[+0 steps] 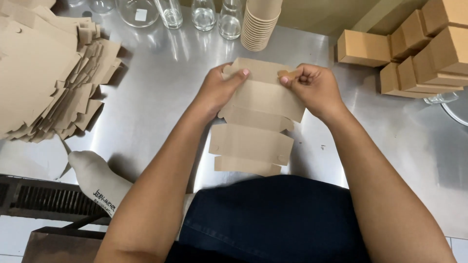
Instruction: The person folds a flat cardboard box blank into a rectangular box, tucks the flaps to secure the shape, and places the finished box on a stack. They then pick up another blank and repeat the folding process, aligning and tucking the side flaps to form the box structure.
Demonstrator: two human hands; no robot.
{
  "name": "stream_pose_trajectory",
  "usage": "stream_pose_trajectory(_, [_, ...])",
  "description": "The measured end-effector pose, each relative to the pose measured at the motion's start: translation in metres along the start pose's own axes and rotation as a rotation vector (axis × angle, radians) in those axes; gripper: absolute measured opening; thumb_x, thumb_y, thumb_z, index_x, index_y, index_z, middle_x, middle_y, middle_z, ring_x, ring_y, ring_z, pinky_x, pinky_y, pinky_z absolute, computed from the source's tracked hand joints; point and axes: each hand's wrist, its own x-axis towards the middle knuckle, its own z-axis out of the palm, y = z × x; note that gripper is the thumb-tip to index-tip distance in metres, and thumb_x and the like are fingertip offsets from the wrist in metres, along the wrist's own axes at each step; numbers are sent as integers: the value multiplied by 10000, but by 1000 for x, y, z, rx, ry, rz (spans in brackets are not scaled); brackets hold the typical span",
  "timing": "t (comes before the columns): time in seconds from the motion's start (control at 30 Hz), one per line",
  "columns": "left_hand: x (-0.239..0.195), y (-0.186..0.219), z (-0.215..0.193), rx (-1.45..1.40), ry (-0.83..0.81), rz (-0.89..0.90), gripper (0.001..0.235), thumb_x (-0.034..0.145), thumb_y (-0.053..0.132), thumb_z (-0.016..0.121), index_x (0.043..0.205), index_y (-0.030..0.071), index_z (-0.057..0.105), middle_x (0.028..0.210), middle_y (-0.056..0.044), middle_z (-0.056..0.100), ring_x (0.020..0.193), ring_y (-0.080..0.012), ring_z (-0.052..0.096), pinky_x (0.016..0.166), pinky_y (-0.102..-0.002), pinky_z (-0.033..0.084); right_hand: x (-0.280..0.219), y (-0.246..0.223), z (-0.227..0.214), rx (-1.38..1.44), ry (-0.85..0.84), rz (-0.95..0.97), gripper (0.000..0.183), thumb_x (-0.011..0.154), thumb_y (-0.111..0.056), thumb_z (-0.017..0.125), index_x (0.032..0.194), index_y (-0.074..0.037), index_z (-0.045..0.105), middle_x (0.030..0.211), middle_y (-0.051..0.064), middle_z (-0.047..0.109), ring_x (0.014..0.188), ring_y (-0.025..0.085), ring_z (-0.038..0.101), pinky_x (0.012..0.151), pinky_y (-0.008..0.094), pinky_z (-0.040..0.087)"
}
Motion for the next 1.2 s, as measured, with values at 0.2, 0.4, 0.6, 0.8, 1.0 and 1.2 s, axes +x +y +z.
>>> stream_pose_trajectory(0.2, [-16,3,-3,24,114,263,248,1104,262,815,1184,31,860,914,-105,824,853,-175,747,796,-371,645,9,13,-20,-120,75,-92,418,1329,-298,774,937,-162,828,735,-15,748,709,40,636,679,232,552])
stream_pose_trajectory(0.4, [3,-40,16,-29,165,284,204,1073,262,864,1045,61,875,861,-95,817,828,-148,719,764,-356,624,12,26,-27,-97,142,-110,614,1393,-469,613,902,-150,799,751,9,729,719,111,630,723,273,553])
stream_pose_trajectory(0.6, [6,-37,32,-40,197,197,244,1055,280,878,1091,39,877,869,-124,833,774,-196,780,742,-361,648,21,49,-43,1,64,-53,442,1330,-277,732,913,-132,749,751,0,743,698,68,666,679,222,564])
stream_pose_trajectory(0.8, [-13,9,28,32,241,157,277,1007,318,927,1103,64,876,856,-112,823,747,-190,790,696,-367,653,-6,-4,-33,75,-16,-49,361,1145,-260,927,894,-124,705,761,18,758,703,82,733,697,243,618])
stream_pose_trajectory(1.0, [3,-27,49,11,281,113,213,1047,298,868,1083,88,868,838,-96,829,730,-176,795,687,-329,653,32,80,-64,-127,59,-42,522,1353,-424,682,919,-173,828,695,16,728,673,116,663,655,292,563])
stream_pose_trajectory(1.2, [-53,29,72,36,215,52,430,1106,329,778,1328,-36,818,1027,-201,862,910,-240,830,837,-435,684,17,67,-65,-207,144,-37,656,1392,-474,586,829,-184,759,659,-17,652,668,110,545,639,289,469])
